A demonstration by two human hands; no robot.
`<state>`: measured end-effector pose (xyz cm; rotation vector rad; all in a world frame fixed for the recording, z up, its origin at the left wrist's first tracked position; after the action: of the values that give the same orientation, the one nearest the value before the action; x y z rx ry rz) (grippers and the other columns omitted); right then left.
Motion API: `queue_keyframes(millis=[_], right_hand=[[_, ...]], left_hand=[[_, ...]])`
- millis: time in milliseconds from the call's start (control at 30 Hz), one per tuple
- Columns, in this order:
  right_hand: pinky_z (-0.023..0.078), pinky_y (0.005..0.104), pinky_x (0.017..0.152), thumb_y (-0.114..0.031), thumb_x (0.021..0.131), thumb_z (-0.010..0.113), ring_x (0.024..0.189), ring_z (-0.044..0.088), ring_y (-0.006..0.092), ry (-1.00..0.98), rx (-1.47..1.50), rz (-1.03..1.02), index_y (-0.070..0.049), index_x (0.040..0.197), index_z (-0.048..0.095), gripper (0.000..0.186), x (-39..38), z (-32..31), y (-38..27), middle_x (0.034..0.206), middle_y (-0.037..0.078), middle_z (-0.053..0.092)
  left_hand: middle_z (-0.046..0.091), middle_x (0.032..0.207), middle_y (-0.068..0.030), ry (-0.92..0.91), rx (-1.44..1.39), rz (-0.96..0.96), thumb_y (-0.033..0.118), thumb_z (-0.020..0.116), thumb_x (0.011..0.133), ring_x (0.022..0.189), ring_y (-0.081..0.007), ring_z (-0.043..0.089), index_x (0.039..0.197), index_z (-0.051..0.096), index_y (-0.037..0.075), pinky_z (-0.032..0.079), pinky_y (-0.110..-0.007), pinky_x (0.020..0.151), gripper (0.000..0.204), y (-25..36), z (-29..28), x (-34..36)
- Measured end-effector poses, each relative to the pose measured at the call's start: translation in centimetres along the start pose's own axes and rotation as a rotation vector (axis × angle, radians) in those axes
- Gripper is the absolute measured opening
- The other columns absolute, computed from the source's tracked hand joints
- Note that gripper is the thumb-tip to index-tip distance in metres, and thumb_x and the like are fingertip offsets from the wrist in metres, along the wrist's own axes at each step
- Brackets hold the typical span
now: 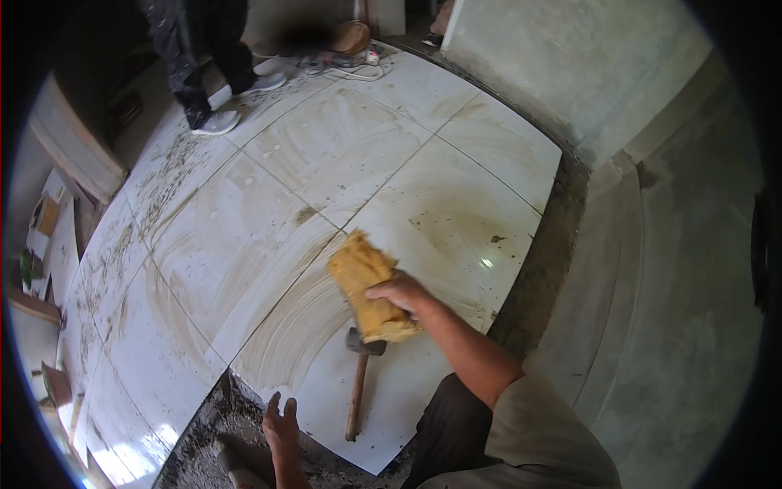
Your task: The person applies mortar to the floor using a trowel, lays a tile onto the surface, taps it with a rubber mallet, and wipes the tiles clean with a sponge.
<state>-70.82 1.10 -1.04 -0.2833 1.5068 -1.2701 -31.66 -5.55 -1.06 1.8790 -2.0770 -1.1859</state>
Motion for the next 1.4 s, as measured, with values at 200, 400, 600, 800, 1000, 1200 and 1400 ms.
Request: queue_keyframes(millis=[200, 400, 600, 800, 1000, 1200, 1400], right_hand=[[0.055, 0.0368, 0.073, -0.009, 0.075, 0.073, 0.08, 0.068, 0.0225, 0.532, 0.053, -0.017, 0.003, 0.109, 0.065, 0.037, -7.4, -20.3, 3.0, 0.095, 0.011, 0.069], [0.052, 0.037, 0.071, -0.013, 0.073, 0.073, 0.076, 0.067, 0.0256, 0.993, 0.106, -0.092, 0.004, 0.106, 0.065, 0.038, -16.7, -33.5, 6.4, 0.09, 0.012, 0.068], [0.051, 0.0412, 0.083, -0.016, 0.078, 0.072, 0.093, 0.065, 0.0345, 1.092, -0.756, 0.058, -0.001, 0.114, 0.061, 0.041, -15.2, -39.4, 2.1, 0.103, 0.019, 0.066], [0.05, 0.0454, 0.088, -0.015, 0.081, 0.067, 0.108, 0.059, 0.0378, 1.148, -1.28, -0.037, -0.004, 0.116, 0.057, 0.038, -6.9, -38.8, -1.4, 0.115, 0.02, 0.061], [0.049, 0.0441, 0.092, -0.014, 0.078, 0.066, 0.107, 0.061, 0.0336, 0.898, -1.3, 0.116, -0.005, 0.114, 0.059, 0.038, -1.5, -36.7, -0.8, 0.111, 0.016, 0.063], [0.051, 0.0491, 0.078, -0.019, 0.083, 0.055, 0.093, 0.064, 0.0396, 0.356, -1.394, 0.033, -0.004, 0.098, 0.063, 0.022, -8.2, -27.8, 4.8, 0.095, 0.021, 0.067], [0.051, 0.0432, 0.083, -0.022, 0.081, 0.062, 0.096, 0.064, 0.0385, 0.183, -1.034, -0.039, -0.005, 0.108, 0.064, 0.032, -13.2, -26.0, 4.3, 0.1, 0.02, 0.067]], left_hand=[[0.042, 0.142, -0.0284, 0.019, 0.272, 0.315, 0.037, 0.071, 0.082, 0.134, -0.0449, 0.036, 0.139, 0.046, 0.001, 0.03, -0.048, 0.112, 0.072, 5.9, 6.8, 10.8], [0.02, 0.159, -0.014, -0.087, 0.517, 0.154, 0.044, 0.079, 0.072, 0.145, -0.0408, 0.015, 0.153, 0.023, 0.019, 0.022, -0.073, 0.104, 0.101, 7.5, 9.7, 18.8], [0.01, 0.162, -0.0091, -0.108, 0.512, 0.124, 0.04, 0.082, 0.071, 0.146, -0.0413, 0.01, 0.155, 0.011, 0.019, 0.021, -0.075, 0.104, 0.112, 6.3, 10.7, 19.8], [0.006, 0.161, -0.0122, -0.072, 0.484, 0.219, 0.045, 0.079, 0.074, 0.145, -0.0448, 0.007, 0.154, 0.006, 0.012, 0.024, -0.067, 0.108, 0.114, 4.8, 11.4, 20.6], [-0.001, 0.161, -0.0133, -0.104, 0.621, 0.228, 0.05, 0.071, 0.081, 0.144, -0.0476, 0.003, 0.154, 0.002, 0.009, 0.027, -0.065, 0.108, 0.108, 4.5, 11.4, 20.5], [-0.005, 0.161, -0.0126, -0.122, 0.581, 0.176, 0.051, 0.071, 0.079, 0.145, -0.0467, 0.001, 0.154, -0.001, 0.01, 0.028, -0.073, 0.101, 0.111, 4.8, 11.8, 20.2], [-0.008, 0.161, -0.0132, -0.141, 0.557, 0.115, 0.051, 0.074, 0.077, 0.145, -0.0463, -0.001, 0.155, 0.001, 0.019, 0.03, -0.078, 0.095, 0.111, 5.5, 11.7, 19.6]])
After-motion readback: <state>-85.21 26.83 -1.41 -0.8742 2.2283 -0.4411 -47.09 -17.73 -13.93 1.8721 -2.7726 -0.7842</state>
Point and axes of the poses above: each hand's wrist, its own x-axis towards the middle knuckle, its own z-axis out of the palm, y = z × x, the point moved 6 cm from there along x, towards the middle knuckle
